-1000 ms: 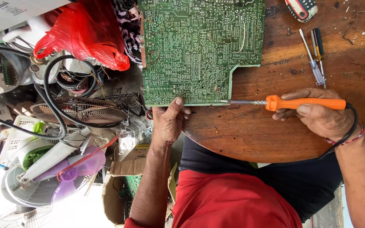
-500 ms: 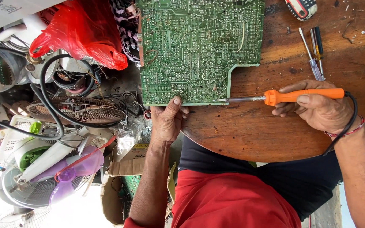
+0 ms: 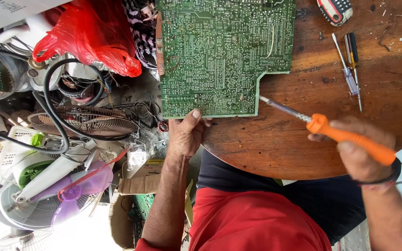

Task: The person holds a green circuit board on a wooden table and uses a soldering iron to work on its surface. They reposition the board and continue applying the soldering iron to different areas while seated at the workbench.

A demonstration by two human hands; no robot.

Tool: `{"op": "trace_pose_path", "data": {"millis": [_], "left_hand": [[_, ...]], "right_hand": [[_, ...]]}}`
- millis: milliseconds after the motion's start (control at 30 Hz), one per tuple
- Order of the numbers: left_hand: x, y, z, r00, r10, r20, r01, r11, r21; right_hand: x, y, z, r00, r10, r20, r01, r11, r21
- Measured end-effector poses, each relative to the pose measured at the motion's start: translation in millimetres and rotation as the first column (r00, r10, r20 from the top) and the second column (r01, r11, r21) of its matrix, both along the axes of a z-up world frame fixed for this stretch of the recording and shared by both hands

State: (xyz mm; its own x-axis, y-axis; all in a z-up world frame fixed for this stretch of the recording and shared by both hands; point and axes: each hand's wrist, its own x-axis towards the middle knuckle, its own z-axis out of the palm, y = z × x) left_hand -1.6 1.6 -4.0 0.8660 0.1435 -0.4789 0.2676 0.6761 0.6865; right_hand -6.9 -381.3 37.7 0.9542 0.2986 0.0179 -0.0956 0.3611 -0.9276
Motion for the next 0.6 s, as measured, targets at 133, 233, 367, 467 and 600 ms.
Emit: {"op": "trace_pose_path", "data": {"millis": [133, 233, 367, 467, 600], "left_hand": [[-1.9, -9.4, -2.5, 0.988, 0.043, 0.148, -0.04, 0.999, -0.024], [-3.2, -28.8, 2.5, 0.969, 0.113, 0.219, -0.125, 0.991, 0.042], [-0.4, -47.9, 33.8, 0.977, 0.156, 0.144, -0.202, 0.895, 0.399], [-1.6, -52.1, 36.1, 0.98, 0.171, 0.104, -0.199, 0.892, 0.405], [-10.0, -57.5, 14.6, 0.956, 0.174, 0.235, -0.241, 0.924, 0.297]], "right_hand": [[-50.8, 19.7, 0.5, 0.884, 0.01, 0.468, 0.294, 0.766, -0.571], [-59.0, 43.8, 9.6, 0.614, 0.123, 0.779, 0.552, 0.639, -0.536], [-68.3, 48.9, 10.2, 0.538, 0.136, 0.832, 0.593, 0.641, -0.488], [-68.3, 47.8, 13.5, 0.53, 0.146, 0.835, 0.577, 0.66, -0.482], [-76.9, 37.0, -2.8, 0.543, 0.104, 0.833, 0.608, 0.635, -0.476]]}}
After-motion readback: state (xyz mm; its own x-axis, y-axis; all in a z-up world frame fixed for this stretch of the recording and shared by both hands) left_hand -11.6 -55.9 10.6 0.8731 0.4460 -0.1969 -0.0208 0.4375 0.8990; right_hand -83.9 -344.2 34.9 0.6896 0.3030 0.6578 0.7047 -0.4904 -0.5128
